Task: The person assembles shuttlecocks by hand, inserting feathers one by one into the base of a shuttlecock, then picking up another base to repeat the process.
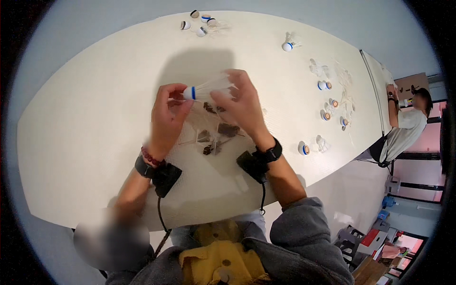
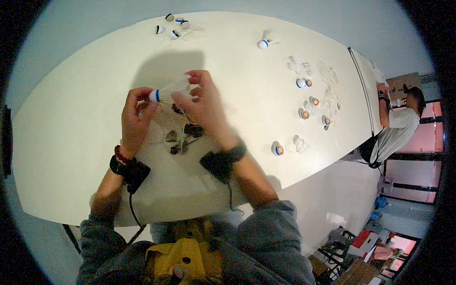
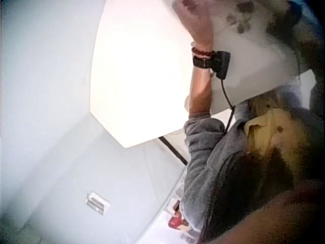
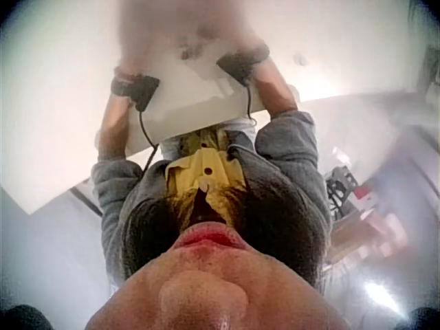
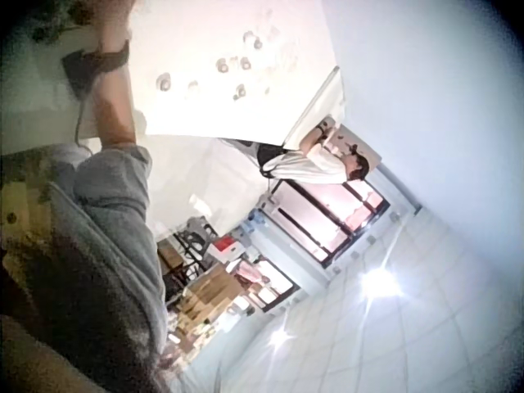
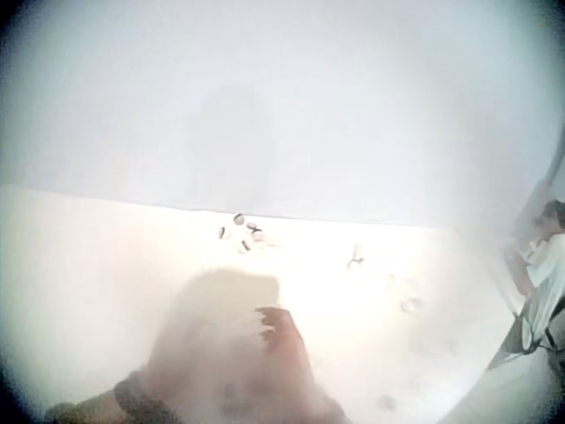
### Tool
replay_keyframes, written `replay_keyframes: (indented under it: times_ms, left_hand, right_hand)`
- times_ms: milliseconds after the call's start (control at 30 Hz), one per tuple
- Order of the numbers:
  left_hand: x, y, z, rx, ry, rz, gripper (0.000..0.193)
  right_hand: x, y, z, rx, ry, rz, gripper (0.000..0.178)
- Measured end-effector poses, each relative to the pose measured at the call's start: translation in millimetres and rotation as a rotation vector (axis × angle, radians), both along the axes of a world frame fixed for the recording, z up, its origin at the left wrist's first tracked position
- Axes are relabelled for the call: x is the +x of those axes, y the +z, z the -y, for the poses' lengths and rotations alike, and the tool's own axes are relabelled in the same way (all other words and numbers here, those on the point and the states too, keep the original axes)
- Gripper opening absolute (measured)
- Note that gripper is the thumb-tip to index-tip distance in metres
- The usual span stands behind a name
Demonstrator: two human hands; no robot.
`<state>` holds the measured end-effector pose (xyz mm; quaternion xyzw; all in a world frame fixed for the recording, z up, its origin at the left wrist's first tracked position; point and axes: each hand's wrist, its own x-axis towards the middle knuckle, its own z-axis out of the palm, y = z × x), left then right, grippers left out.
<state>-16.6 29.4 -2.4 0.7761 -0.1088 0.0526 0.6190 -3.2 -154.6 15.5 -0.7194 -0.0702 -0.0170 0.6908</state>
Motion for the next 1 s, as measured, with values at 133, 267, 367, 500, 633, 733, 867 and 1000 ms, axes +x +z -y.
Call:
replay_keyframes:
  times_ms: [133, 267, 367, 500, 633, 733, 867, 1000]
  left_hand:
    - [3.9, -3.5, -2.8, -0.021, 0.085, 0.125, 0.021]
    - [1.4, -0.7, -2.8, 0.062, 0.072, 0.091, 0.012]
    - [1.1, 1.9, 1.5, 0.031, 0.071, 0.112, 0.008]
    - [-3.1, 2.6, 0.0, 0.059, 0.038, 0.064, 0.008]
    - [-3.1, 5.2, -1.4, 0.088, 0.014, 0.072, 0.012]
    - [-2.6, 5.5, -2.8, 0.096, 0.032, 0.072, 0.009]
    - [-2.2, 4.7, -3.1, 0.11, 0.006, 0.07, 0.013]
    - [-0.4, 3.4, -1.4, 0.09, -0.005, 0.1, 0.014]
  right_hand:
    - [21.6, 2.7, 53.8, -0.316, -0.194, 0.08, 0.049]
    - [61.2, 18.9, 128.3, -0.623, -0.382, 0.107, 0.046]
    - [90.4, 12.5, 195.1, -0.777, -0.51, 0.04, 0.054]
    - [109.6, -7.8, 231.6, -0.912, -0.667, -0.057, 0.068]
    - [115.3, -37.3, 224.6, -0.999, -0.609, 0.092, 0.056]
    - [92.3, -2.5, 174.9, -1.116, -0.302, 0.006, 0.059]
    - [87.2, -10.7, 176.6, -1.349, -0.467, 0.046, 0.069]
    - [98.2, -22.4, 191.9, -1.313, -0.54, 0.087, 0.057]
